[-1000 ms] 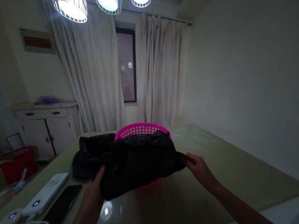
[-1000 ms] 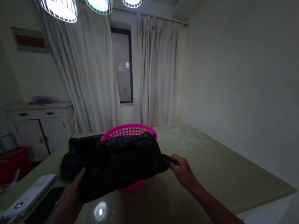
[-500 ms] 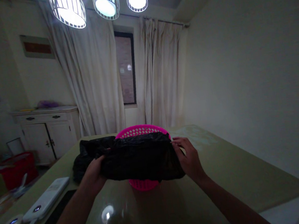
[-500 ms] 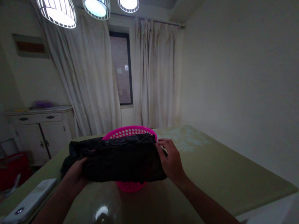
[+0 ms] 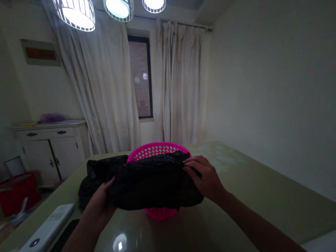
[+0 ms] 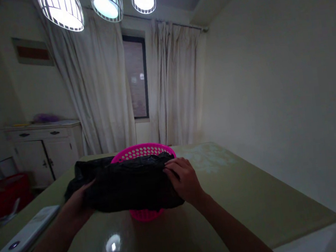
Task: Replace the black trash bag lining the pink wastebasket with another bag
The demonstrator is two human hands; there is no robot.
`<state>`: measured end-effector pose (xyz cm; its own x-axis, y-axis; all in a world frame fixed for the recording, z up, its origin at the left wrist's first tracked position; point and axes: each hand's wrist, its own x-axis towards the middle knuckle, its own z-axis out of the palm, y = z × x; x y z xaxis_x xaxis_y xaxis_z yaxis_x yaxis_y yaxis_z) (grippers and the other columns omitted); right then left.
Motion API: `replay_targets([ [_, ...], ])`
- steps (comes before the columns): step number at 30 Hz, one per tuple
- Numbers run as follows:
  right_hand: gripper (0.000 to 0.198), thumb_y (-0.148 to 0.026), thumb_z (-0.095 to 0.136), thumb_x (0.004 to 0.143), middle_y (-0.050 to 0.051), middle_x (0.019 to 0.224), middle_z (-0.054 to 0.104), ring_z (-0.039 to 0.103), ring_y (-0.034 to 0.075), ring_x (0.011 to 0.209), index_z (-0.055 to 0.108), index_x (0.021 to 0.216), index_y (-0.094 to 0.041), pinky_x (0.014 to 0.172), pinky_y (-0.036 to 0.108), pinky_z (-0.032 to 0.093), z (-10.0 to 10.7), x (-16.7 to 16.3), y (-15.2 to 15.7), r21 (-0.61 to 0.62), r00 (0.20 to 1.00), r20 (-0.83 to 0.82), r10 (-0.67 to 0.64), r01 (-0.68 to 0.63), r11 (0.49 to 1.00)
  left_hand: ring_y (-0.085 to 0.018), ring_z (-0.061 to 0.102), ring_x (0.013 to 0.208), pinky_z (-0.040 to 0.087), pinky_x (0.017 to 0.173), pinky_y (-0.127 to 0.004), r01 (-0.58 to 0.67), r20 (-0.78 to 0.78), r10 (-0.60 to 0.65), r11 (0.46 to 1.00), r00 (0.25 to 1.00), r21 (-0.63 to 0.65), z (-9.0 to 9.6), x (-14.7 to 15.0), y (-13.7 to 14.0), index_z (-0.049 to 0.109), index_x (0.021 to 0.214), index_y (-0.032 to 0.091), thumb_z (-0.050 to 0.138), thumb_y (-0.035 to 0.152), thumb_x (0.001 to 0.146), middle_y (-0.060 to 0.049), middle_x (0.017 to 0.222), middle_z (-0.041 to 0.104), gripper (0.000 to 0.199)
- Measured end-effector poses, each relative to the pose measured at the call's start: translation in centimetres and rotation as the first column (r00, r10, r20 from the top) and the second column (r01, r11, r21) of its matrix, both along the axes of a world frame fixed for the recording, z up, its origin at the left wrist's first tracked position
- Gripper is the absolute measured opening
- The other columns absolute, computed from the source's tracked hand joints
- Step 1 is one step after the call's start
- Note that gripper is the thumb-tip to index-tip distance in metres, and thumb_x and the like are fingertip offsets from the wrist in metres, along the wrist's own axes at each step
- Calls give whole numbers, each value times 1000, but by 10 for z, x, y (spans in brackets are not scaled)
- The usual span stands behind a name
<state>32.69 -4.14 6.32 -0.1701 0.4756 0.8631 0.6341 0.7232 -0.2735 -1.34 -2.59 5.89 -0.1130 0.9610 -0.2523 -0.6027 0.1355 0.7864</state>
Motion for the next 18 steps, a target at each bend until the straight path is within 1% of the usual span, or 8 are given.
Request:
replay_targets([
  [3,35,-49,55,110,4,88,77,70,22,84,73,96,-23,79,33,53,2,5,16,-124,946,-315,-80,42,991,-30,86,100,73,87,-40,-36,-23,36,999,999,5,-16,-13,-12,74,142,20,68,11,96,-10,110,88,47],
  [4,38,-53,55,108,4,85,75,68,22,81,72,95,-22,76,33,52,4,7,25,-159,916,-383,-118,60,985,-31,86,101,73,86,-40,-33,-35,33,999,999,-2,-19,-14,-13,76,139,21,72,15,96,-11,110,88,44],
  [6,41,-59,58,102,4,82,73,65,23,81,71,91,-22,76,33,51,8,12,49,-226,883,-436,-171,77,971,-33,86,101,73,85,-40,15,-62,-15,1000,998,-11,-19,-13,-7,80,131,19,77,25,97,-13,109,88,35],
  [8,40,-61,67,92,5,83,73,65,24,85,71,84,-22,78,33,51,11,14,75,-345,851,-492,-181,1,939,-31,86,95,73,82,-39,17,-109,-14,999,994,27,-13,-5,8,82,124,18,77,27,98,-14,105,87,28],
  [11,38,-58,76,82,5,79,73,65,23,82,69,77,-21,77,33,53,11,9,113,-511,740,-639,-209,-205,835,-23,83,78,70,77,-36,-113,-168,129,988,977,104,-2,10,42,79,121,19,72,23,102,-9,94,86,20],
  [13,34,-52,76,82,4,74,72,65,21,75,68,78,-20,73,32,54,7,2,131,-546,684,-691,-231,-285,788,-19,79,69,69,76,-33,-151,-175,169,982,970,114,0,19,67,77,116,17,72,19,102,-7,87,84,16],
  [16,23,-38,75,84,3,71,72,65,18,70,69,82,-15,71,31,53,-2,-8,145,-563,664,-714,-224,-353,748,-18,73,60,64,69,-30,-118,-179,128,991,975,65,-6,28,95,76,99,12,71,9,96,-6,75,78,6],
  [18,20,-32,72,85,3,71,72,64,16,70,71,85,-11,70,30,52,-7,-10,147,-563,658,-724,-207,-392,727,-16,69,57,60,63,-26,-104,-194,109,994,975,35,-13,29,108,73,89,11,67,3,95,-4,70,75,12],
])
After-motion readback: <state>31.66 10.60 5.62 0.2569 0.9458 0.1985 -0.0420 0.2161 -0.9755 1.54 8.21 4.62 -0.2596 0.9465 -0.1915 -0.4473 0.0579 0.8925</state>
